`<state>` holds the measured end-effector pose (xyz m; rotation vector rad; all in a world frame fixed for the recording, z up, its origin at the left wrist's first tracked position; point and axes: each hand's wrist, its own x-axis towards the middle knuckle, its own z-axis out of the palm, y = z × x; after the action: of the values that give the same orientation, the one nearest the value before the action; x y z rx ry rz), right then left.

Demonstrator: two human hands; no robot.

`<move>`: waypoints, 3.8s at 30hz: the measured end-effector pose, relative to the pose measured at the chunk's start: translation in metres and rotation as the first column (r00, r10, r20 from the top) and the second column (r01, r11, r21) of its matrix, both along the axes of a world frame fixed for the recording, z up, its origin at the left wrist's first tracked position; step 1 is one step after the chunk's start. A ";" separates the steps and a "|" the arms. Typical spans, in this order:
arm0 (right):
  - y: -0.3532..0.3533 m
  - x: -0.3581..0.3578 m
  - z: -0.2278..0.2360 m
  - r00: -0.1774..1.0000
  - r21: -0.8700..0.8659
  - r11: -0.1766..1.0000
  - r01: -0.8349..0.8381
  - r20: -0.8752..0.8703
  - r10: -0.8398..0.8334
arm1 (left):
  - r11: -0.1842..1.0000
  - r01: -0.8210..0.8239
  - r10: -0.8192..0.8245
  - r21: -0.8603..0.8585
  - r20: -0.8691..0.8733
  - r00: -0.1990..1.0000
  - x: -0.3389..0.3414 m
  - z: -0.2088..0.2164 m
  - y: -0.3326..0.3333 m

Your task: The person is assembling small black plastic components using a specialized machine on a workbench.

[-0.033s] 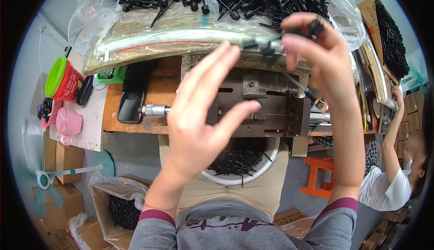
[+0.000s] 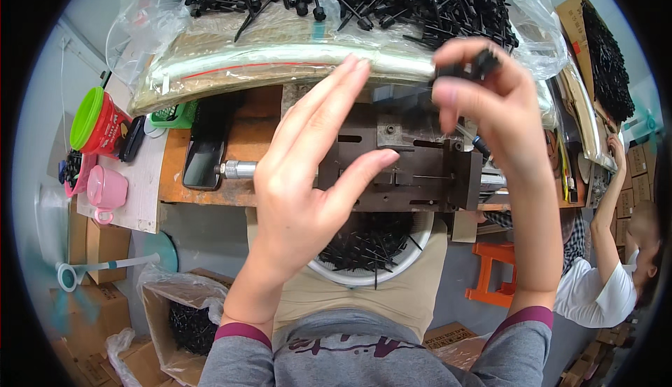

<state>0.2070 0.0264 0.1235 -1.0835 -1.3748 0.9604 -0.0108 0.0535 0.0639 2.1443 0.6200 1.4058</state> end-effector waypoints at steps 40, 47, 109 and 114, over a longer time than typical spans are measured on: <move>-0.113 -0.034 -0.101 0.517 0.637 0.770 -0.027 0.668 -0.535 | 0.945 0.257 -0.252 -0.200 0.048 0.966 0.010 -0.051 -0.060; -0.129 -0.022 -0.127 0.498 0.675 0.738 -0.013 0.644 -0.581 | 0.991 0.085 -0.090 0.100 0.045 0.995 0.004 -0.064 -0.071; -0.116 -0.036 -0.120 0.464 0.707 0.571 0.419 0.373 -0.803 | 0.999 0.049 -0.038 0.022 -0.350 0.936 0.001 -0.046 -0.065; -0.121 -0.033 -0.117 0.590 0.661 0.636 0.397 0.348 -0.729 | 0.987 0.006 0.070 0.158 -0.475 0.877 0.012 -0.070 -0.063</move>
<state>0.1740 -0.0943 0.0063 -1.3296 -1.4680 -0.3142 0.0014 -0.0097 -0.0060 2.6473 0.7459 0.9542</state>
